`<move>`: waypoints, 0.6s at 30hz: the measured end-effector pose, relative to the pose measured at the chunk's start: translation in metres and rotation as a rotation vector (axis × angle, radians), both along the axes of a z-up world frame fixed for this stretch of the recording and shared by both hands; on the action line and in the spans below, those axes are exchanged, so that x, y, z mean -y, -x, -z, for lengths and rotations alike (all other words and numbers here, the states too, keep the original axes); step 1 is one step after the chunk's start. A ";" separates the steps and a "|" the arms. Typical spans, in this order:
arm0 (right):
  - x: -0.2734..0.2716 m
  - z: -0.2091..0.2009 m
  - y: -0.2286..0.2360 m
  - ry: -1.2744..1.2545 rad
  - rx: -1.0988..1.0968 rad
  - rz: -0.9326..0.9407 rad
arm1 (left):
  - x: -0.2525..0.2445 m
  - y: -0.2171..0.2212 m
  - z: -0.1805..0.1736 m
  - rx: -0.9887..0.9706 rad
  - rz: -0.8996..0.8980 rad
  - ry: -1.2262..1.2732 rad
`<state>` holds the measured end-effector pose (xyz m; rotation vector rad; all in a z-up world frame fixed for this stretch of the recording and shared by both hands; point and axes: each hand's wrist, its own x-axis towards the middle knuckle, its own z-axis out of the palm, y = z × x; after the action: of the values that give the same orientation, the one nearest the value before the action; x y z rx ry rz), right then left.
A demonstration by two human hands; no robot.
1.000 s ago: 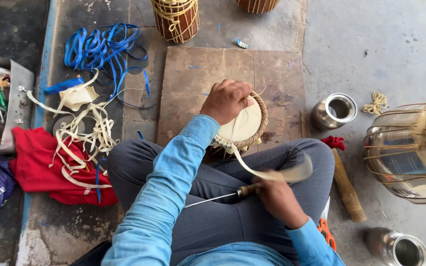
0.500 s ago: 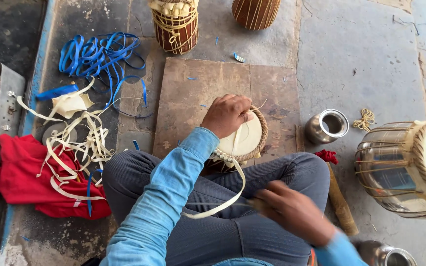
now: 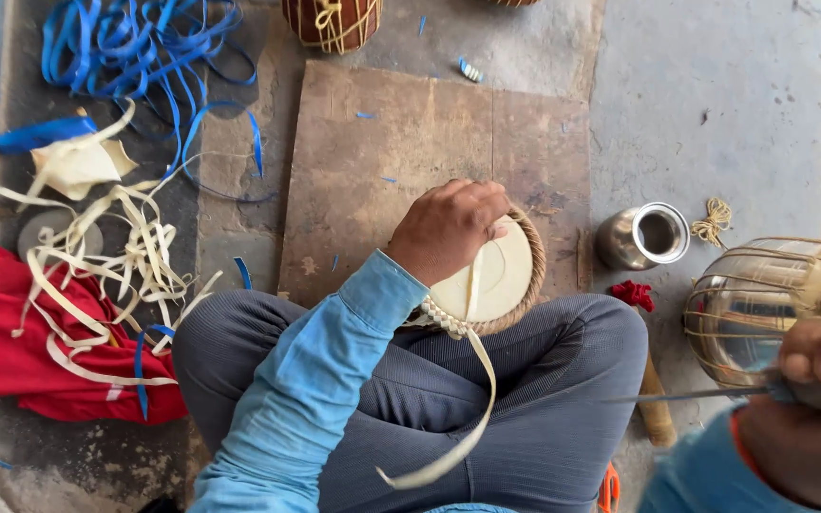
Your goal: The person sits cross-legged on the floor and repairs a small drum by weaving a white strap around its rim. They use a metal tool to pull the strap through the existing weave and a wooden mallet to tighten the tension. The person works methodically around the drum's circumference, securing the strap in place.
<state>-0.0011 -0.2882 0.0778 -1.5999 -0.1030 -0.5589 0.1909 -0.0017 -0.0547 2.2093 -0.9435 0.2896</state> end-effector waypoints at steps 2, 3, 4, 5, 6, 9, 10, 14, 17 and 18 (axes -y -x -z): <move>-0.018 0.008 -0.013 -0.075 0.067 0.016 | 0.000 -0.003 -0.001 0.034 0.001 0.048; -0.027 0.012 -0.016 -0.099 0.092 0.022 | 0.000 -0.002 -0.001 0.033 -0.006 0.054; -0.035 0.014 -0.020 -0.119 0.117 0.031 | 0.000 0.000 -0.001 0.033 -0.014 0.060; -0.042 0.017 -0.024 -0.132 0.137 0.041 | 0.000 0.001 -0.001 0.032 -0.020 0.068; -0.049 0.020 -0.027 -0.142 0.155 0.047 | 0.000 0.003 -0.002 0.028 -0.017 0.069; -0.063 0.025 -0.037 -0.152 0.203 0.064 | -0.002 0.004 -0.005 0.019 -0.008 0.061; -0.067 0.026 -0.039 -0.147 0.208 0.062 | -0.001 0.004 -0.006 0.012 -0.006 0.051; -0.081 0.033 -0.052 -0.129 0.236 0.047 | -0.001 0.006 -0.006 0.012 -0.014 0.057; -0.086 0.034 -0.056 -0.139 0.246 0.034 | 0.001 0.006 -0.005 0.062 -0.043 0.078; -0.087 0.034 -0.055 -0.141 0.249 0.033 | 0.000 0.006 -0.004 0.062 -0.040 0.074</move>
<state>0.0539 -0.2010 0.0437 -1.3924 -0.2194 -0.7730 0.1848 -0.0022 -0.0508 2.1636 -0.9084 0.4074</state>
